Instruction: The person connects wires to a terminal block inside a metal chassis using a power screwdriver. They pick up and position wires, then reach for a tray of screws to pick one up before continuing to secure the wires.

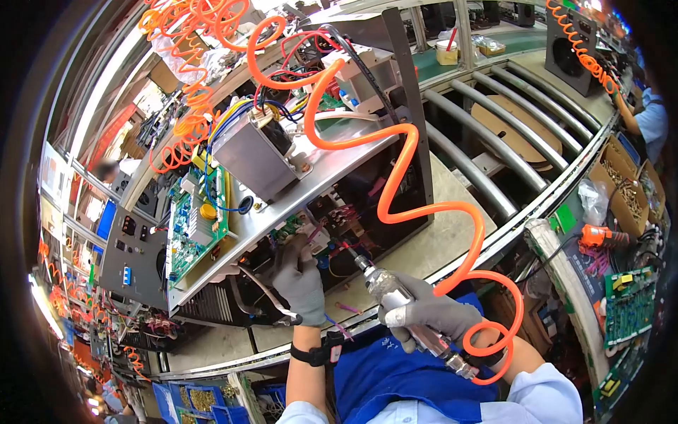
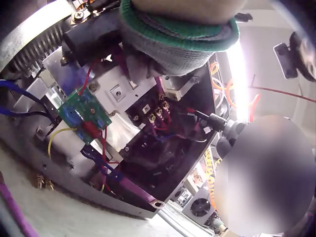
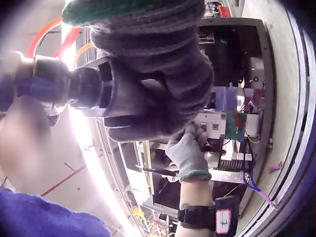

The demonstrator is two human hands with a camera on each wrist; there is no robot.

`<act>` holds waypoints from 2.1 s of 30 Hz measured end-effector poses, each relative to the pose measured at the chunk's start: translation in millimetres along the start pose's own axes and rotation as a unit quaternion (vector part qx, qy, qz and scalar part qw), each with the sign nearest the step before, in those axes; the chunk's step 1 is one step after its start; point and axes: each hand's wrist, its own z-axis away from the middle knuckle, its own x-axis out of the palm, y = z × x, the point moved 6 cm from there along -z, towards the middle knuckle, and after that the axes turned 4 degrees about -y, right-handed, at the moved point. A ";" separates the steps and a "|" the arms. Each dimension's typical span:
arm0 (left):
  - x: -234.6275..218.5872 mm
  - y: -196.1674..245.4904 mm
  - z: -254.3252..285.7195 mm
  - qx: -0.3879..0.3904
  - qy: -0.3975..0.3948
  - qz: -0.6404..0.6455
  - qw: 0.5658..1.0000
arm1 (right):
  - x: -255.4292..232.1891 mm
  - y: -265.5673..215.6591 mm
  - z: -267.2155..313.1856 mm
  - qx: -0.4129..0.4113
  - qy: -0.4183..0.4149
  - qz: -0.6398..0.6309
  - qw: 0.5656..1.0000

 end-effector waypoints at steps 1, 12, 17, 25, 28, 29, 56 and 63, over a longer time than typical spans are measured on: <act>-0.4 1.5 -1.6 -0.003 0.000 -0.025 1.000 | 1.8 0.4 -0.1 0.001 0.008 -0.007 1.000; -4.2 12.3 -6.6 0.003 0.016 -0.057 0.998 | 6.3 5.1 0.3 0.030 0.027 0.049 0.998; -3.6 15.2 -7.6 0.000 0.005 -0.045 0.999 | 5.7 5.2 -0.9 0.028 0.028 0.050 0.998; -1.7 12.8 -6.6 -0.016 0.001 -0.063 0.998 | 5.0 6.7 -2.3 0.040 0.035 0.053 0.997; -2.1 15.2 -7.0 -0.011 0.005 -0.064 0.998 | 4.5 7.3 -2.9 0.034 0.033 0.045 0.998; -2.3 16.2 -7.1 -0.007 0.010 -0.063 0.998 | 4.6 7.2 -3.6 0.021 0.024 0.056 0.998; 33.3 74.7 187.6 -0.463 -0.322 0.612 0.554 | 12.4 8.7 -6.7 0.016 0.041 0.051 0.998; 64.7 75.6 219.3 -0.407 -0.309 0.729 0.456 | 22.1 -1.3 -1.9 0.021 0.017 0.025 0.999</act>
